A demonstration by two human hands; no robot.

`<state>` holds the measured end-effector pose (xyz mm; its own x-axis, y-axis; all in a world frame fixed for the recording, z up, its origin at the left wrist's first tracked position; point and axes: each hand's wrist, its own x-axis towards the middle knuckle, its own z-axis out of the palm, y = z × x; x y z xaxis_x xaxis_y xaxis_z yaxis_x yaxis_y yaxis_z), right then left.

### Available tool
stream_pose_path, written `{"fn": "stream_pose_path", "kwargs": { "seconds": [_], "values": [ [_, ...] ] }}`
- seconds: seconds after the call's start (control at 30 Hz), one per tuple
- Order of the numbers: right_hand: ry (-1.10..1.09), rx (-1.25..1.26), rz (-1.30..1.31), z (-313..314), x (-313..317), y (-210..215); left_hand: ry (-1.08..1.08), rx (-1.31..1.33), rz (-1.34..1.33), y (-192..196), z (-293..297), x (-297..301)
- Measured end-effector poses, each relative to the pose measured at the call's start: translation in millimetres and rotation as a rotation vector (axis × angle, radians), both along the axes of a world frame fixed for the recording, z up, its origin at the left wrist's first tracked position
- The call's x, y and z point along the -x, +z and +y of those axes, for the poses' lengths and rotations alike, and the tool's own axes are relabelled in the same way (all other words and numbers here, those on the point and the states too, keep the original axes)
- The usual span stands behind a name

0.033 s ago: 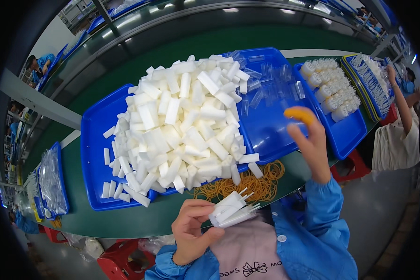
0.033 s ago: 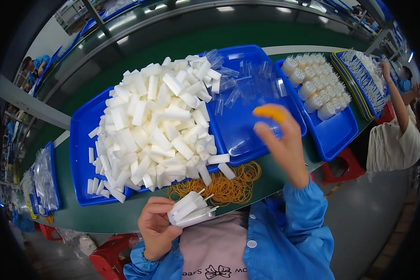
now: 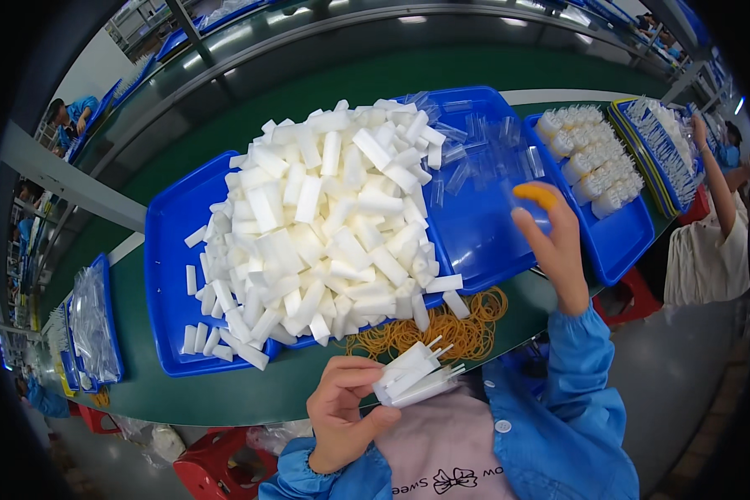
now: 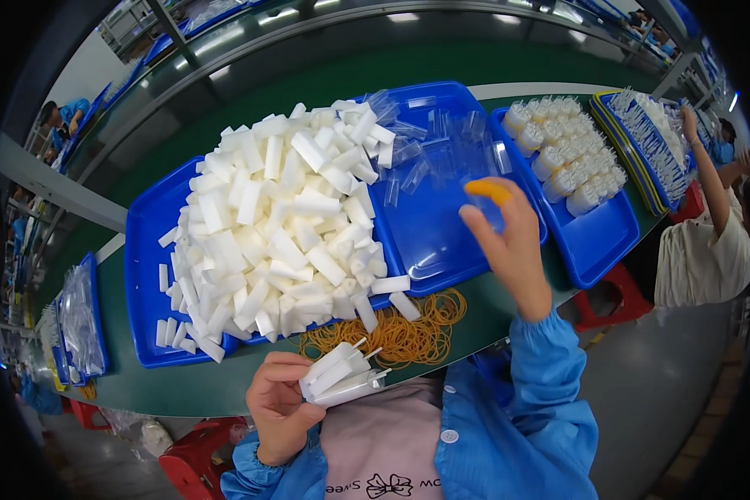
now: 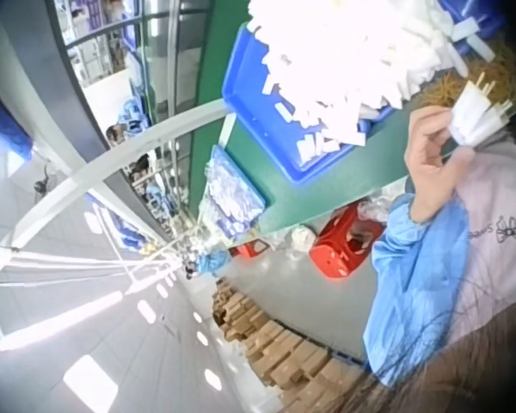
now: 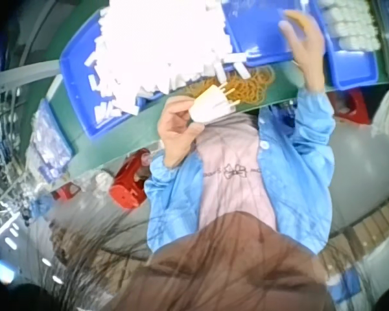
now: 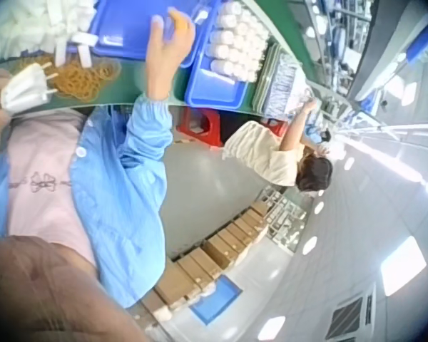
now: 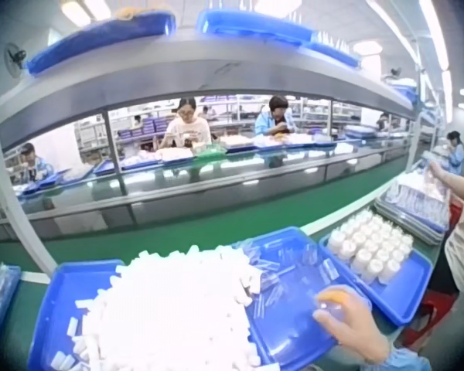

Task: The person assembles cotton swabs by inserting white cotton tips into clear plastic sticks. They use a yellow tool to push the cotton into the sticks and then secure the bundle with a rubber band. The finished swabs are placed into a blue tray.

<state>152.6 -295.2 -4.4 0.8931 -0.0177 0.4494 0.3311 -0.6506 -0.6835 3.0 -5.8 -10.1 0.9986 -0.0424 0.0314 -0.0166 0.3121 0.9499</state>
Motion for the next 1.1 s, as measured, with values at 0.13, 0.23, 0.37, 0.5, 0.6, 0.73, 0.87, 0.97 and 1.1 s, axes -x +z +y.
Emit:
{"fn": "stream_pose_path", "kwargs": {
  "seconds": [0.13, 0.23, 0.37, 0.5, 0.6, 0.73, 0.87, 0.97, 1.1],
  "values": [
    [-0.203, 0.422, 0.141, -27, -26, -40, -0.004, 0.039, -0.004, 4, -3, 0],
    [-0.132, 0.079, 0.213, -23, -19, -36, -0.001, 0.046, 0.013, 2, 1, 0],
    [0.171, -0.460, 0.338, 8, 23, 9, -0.001, 0.011, 0.023, 0, 1, -3],
    [0.502, -0.419, 0.327, 31, 64, 27, -0.040, -0.116, 0.002, 2, -7, -4],
    [0.426, -0.423, 0.287, 47, 73, 33, -0.038, -0.289, -0.059, 5, -8, -3],
    [0.465, -0.650, 0.417, 44, 70, 22, -0.042, -0.466, -0.135, 4, -3, 1],
    [0.556, -0.671, 0.505, 42, 69, 25, -0.008, -0.511, -0.243, 9, -7, -2],
    [0.578, -0.652, 0.506, 43, 69, 23, -0.022, -0.572, -0.294, 13, -8, -3],
    [0.516, -0.701, 0.512, 50, 72, 23, -0.055, -0.636, -0.176, 19, -10, 0]
  ]
}}
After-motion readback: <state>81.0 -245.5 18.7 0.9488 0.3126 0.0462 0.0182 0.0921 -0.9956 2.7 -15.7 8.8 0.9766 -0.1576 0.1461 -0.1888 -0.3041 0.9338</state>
